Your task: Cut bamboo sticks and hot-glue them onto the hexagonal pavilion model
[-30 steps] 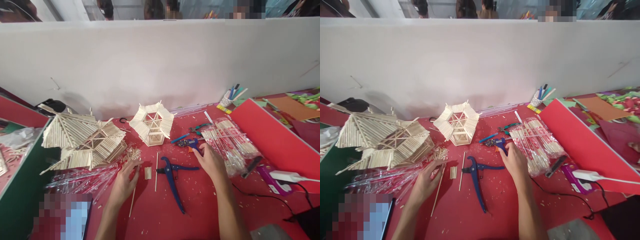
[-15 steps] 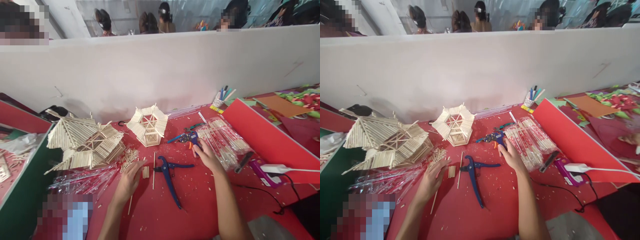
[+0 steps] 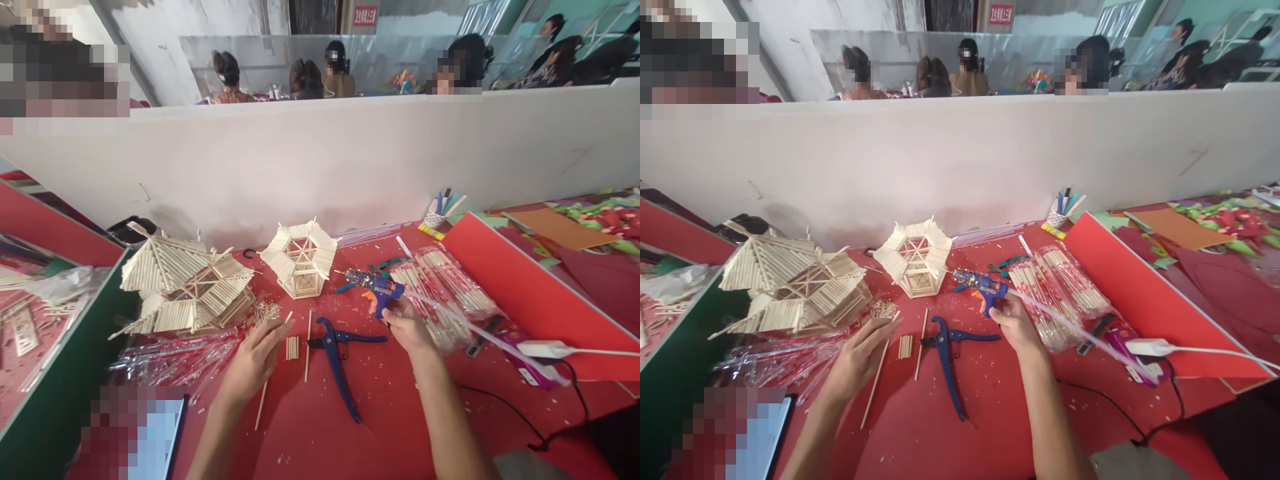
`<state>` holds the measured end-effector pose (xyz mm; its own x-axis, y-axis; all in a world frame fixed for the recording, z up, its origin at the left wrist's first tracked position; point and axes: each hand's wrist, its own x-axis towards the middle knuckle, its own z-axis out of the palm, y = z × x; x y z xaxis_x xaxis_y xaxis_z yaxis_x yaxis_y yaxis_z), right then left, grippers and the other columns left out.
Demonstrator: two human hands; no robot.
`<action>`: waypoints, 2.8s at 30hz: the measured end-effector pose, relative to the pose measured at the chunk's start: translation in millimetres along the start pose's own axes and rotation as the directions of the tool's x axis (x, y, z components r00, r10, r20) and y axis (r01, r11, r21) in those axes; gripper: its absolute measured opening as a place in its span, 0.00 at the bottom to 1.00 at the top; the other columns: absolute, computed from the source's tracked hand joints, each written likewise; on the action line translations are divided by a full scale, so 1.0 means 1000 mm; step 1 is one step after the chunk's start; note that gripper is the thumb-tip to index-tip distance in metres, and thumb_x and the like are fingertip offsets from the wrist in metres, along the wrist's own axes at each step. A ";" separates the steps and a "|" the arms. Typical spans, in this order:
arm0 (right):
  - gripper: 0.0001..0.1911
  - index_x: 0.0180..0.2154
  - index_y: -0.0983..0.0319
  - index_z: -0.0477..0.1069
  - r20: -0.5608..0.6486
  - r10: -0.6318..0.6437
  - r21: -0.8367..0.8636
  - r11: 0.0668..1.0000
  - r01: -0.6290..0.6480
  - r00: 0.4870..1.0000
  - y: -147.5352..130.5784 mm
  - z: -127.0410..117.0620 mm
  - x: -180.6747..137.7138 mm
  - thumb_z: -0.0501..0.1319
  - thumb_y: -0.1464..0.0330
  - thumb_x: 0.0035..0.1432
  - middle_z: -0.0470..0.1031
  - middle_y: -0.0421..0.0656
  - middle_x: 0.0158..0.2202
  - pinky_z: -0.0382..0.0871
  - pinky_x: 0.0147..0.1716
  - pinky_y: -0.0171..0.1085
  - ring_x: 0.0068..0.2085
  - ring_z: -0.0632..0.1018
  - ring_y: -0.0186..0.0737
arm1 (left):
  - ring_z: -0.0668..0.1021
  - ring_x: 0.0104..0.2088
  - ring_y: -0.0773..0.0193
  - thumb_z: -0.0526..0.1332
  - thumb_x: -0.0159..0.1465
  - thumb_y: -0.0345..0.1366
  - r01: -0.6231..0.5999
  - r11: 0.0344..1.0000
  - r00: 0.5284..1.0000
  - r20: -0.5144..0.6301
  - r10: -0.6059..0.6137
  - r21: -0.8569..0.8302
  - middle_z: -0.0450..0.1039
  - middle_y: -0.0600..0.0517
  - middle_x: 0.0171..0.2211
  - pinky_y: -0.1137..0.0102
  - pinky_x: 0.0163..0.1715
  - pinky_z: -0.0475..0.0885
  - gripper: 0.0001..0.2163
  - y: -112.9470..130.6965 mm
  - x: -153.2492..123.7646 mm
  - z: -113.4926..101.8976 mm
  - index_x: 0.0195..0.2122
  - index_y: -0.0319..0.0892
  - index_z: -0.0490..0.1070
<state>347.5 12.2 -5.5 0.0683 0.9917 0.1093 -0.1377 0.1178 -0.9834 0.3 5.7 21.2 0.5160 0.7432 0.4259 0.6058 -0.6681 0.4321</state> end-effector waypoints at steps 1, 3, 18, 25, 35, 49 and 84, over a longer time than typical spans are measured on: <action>0.17 0.37 0.58 0.72 0.013 0.008 0.003 1.000 -0.008 1.000 -0.001 0.004 -0.001 0.70 0.54 0.52 0.76 0.43 0.30 0.73 0.36 0.45 0.32 0.78 0.45 | 0.81 0.48 0.62 0.51 0.71 0.25 -0.021 1.000 1.000 -0.017 0.021 0.013 0.77 0.46 0.49 0.71 0.48 0.76 0.19 0.001 0.004 -0.004 0.59 0.45 0.69; 0.15 0.37 0.58 0.73 0.040 0.020 -0.018 1.000 -0.019 0.999 -0.005 0.013 -0.001 0.68 0.55 0.56 0.73 0.40 0.28 0.71 0.34 0.42 0.30 0.75 0.40 | 0.81 0.46 0.64 0.53 0.71 0.25 -0.073 0.996 0.994 -0.072 0.077 0.053 0.78 0.47 0.46 0.72 0.47 0.75 0.17 0.005 0.013 -0.011 0.58 0.45 0.69; 0.16 0.36 0.58 0.73 0.251 -0.263 -0.638 0.678 0.364 0.932 -0.085 0.059 0.071 0.59 0.52 0.65 0.76 0.43 0.33 0.67 0.34 0.39 0.35 0.77 0.43 | 0.73 0.26 0.68 0.56 0.70 0.30 -0.050 0.932 0.919 -0.348 0.184 0.359 0.73 0.54 0.28 0.73 0.32 0.69 0.04 0.003 0.101 -0.035 0.41 0.42 0.70; 0.17 0.29 0.58 0.67 0.390 -0.233 -0.643 0.624 0.445 0.891 -0.085 0.065 0.088 0.59 0.55 0.66 0.70 0.39 0.28 0.62 0.30 0.37 0.30 0.71 0.37 | 0.77 0.32 0.65 0.58 0.71 0.30 -0.124 0.935 0.936 -0.273 0.221 0.333 0.78 0.51 0.33 0.70 0.37 0.70 0.05 -0.017 0.095 -0.019 0.44 0.43 0.74; 0.14 0.37 0.57 0.77 0.368 -0.197 -0.697 0.589 0.410 0.909 -0.072 0.069 0.088 0.60 0.55 0.66 0.76 0.41 0.32 0.64 0.29 0.36 0.32 0.75 0.39 | 0.78 0.40 0.63 0.57 0.70 0.27 -0.039 0.954 0.949 -0.287 0.129 0.298 0.77 0.48 0.41 0.68 0.43 0.73 0.13 -0.029 0.082 -0.011 0.53 0.44 0.72; 0.15 0.33 0.58 0.74 0.347 -0.159 -0.713 0.596 0.370 0.924 -0.064 0.071 0.089 0.60 0.55 0.65 0.77 0.41 0.30 0.66 0.31 0.37 0.32 0.77 0.39 | 0.78 0.43 0.60 0.54 0.70 0.22 -0.130 0.960 0.980 -0.114 0.162 0.246 0.77 0.46 0.44 0.65 0.44 0.73 0.16 -0.030 0.082 -0.024 0.55 0.42 0.71; 0.15 0.29 0.59 0.67 0.474 -0.083 -0.723 0.531 0.442 0.876 -0.077 0.069 0.084 0.60 0.58 0.65 0.70 0.40 0.32 0.60 0.30 0.38 0.30 0.70 0.35 | 0.75 0.31 0.65 0.67 0.62 0.23 -0.239 0.866 0.843 -0.348 0.409 0.439 0.77 0.51 0.32 0.67 0.36 0.70 0.11 -0.022 0.084 0.001 0.44 0.38 0.73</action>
<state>295.5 90.1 89.7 -0.3974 0.8841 0.2457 0.6718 0.4627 -0.5785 31.0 83.5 46.6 0.4726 0.3412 0.8126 0.6672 -0.7409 -0.0769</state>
